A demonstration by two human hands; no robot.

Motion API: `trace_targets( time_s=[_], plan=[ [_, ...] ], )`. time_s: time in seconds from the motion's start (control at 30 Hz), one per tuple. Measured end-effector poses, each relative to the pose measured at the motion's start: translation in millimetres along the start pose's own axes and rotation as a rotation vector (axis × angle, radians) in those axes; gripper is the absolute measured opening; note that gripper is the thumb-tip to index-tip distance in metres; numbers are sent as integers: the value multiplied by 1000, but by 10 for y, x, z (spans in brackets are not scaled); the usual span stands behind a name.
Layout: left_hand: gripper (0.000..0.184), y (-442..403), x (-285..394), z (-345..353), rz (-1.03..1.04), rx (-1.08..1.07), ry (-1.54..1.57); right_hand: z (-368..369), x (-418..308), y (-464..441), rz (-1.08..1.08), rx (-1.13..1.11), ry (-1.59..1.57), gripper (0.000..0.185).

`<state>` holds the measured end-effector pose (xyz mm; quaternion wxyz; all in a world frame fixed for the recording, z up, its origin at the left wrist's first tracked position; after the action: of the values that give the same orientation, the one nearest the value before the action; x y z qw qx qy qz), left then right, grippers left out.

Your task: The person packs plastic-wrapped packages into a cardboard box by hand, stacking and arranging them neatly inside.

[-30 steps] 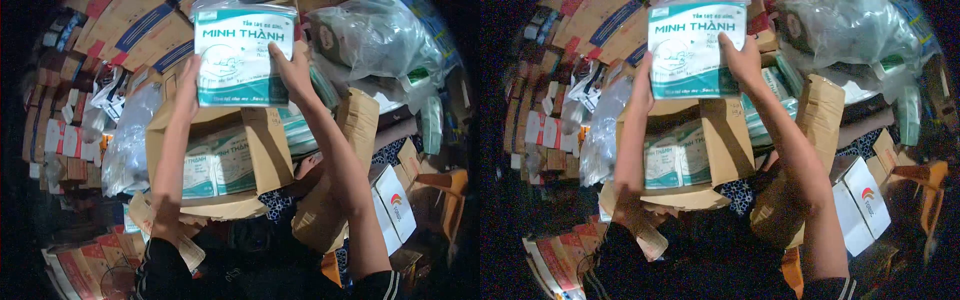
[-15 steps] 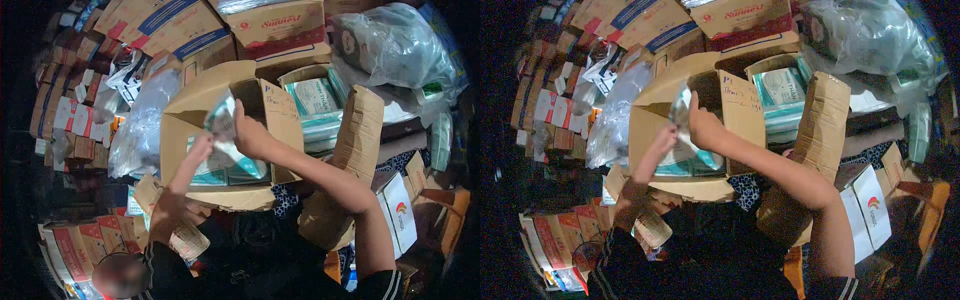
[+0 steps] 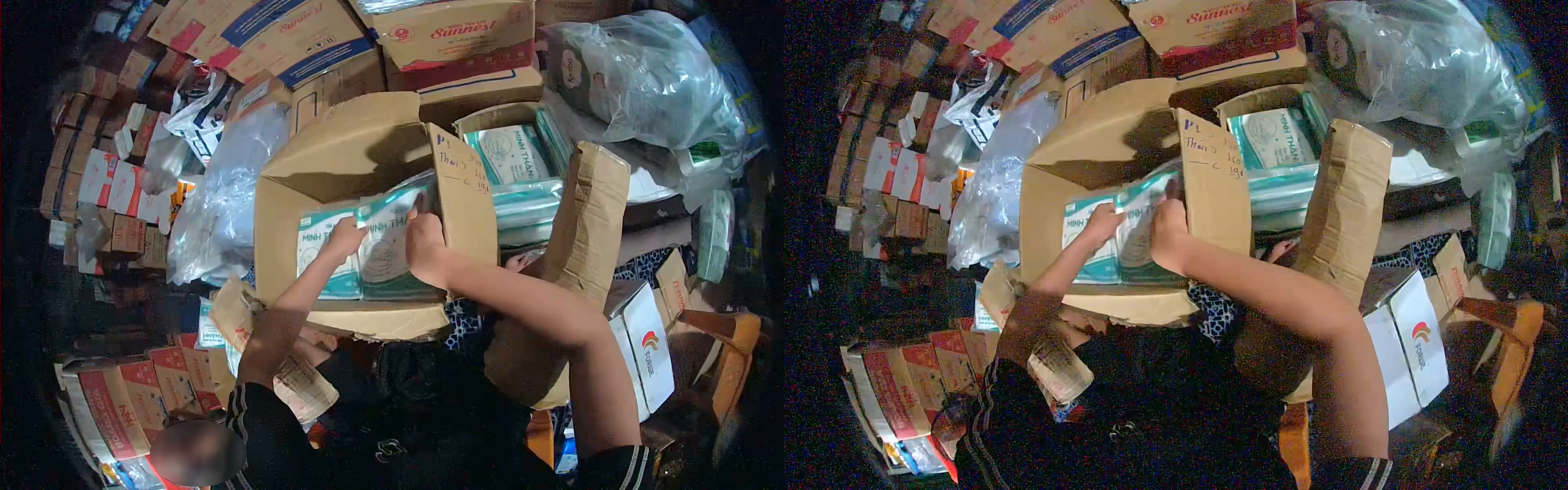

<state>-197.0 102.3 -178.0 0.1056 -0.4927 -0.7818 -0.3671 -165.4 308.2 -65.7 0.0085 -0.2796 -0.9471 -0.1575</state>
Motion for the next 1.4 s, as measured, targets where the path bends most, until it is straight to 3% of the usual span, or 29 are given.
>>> trace_targets(
  time_s=[0.1,0.2,0.33,0.43,0.5,0.6,0.67,0.77,0.9,0.97,1.1,1.17,1.27,1.33,1.4],
  plan=[
    [40,149,188,-77,36,110,-224,64,-192,77,-138,29,135,30],
    [44,395,486,-160,92,201,-371,296,-235,-227,-163,-144,-212,28],
    [54,549,775,-189,136,221,-403,331,-275,-91,-268,-204,-351,23],
    [67,788,1210,-252,481,500,-598,299,-256,-81,-256,-158,-381,21],
    [72,766,1418,-82,654,289,-595,353,-268,-134,-253,-149,-364,20],
    [82,486,1348,294,730,8,-761,403,-267,-152,-246,24,-412,20],
    [91,350,1277,517,652,-49,-909,449,-258,-128,-225,71,-390,20],
    [93,333,1308,539,805,48,-740,278,-205,-21,-210,-11,-399,23],
    [93,319,1319,522,785,-33,-633,265,-252,53,-317,-33,-434,24],
    [93,317,1358,547,771,-84,-621,219,-246,87,-263,-69,-456,23],
    [93,244,1349,659,837,32,-648,272,-315,35,-255,-176,-388,22],
    [79,283,1398,679,759,-27,-687,377,-355,-34,-251,-215,-403,23],
    [79,232,1353,702,739,-21,-651,411,-340,-23,-246,-150,-387,23],
    [93,204,1353,691,814,20,-570,398,-338,-34,-232,-152,-378,23],
    [94,186,1333,696,832,25,-574,433,-316,-40,-200,-245,-383,23]
  ],
)
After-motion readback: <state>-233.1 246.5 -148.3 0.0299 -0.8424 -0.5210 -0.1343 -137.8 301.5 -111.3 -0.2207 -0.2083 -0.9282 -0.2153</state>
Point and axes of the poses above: each hand's wrist, its own y-axis away from the middle knuckle, its own z-axis out of the palm, x = y × z, the point moved 8 cm from there along -y, towards the middle knuckle, and after that the axes turned 1 degree about -z, right-handed, at the moved point
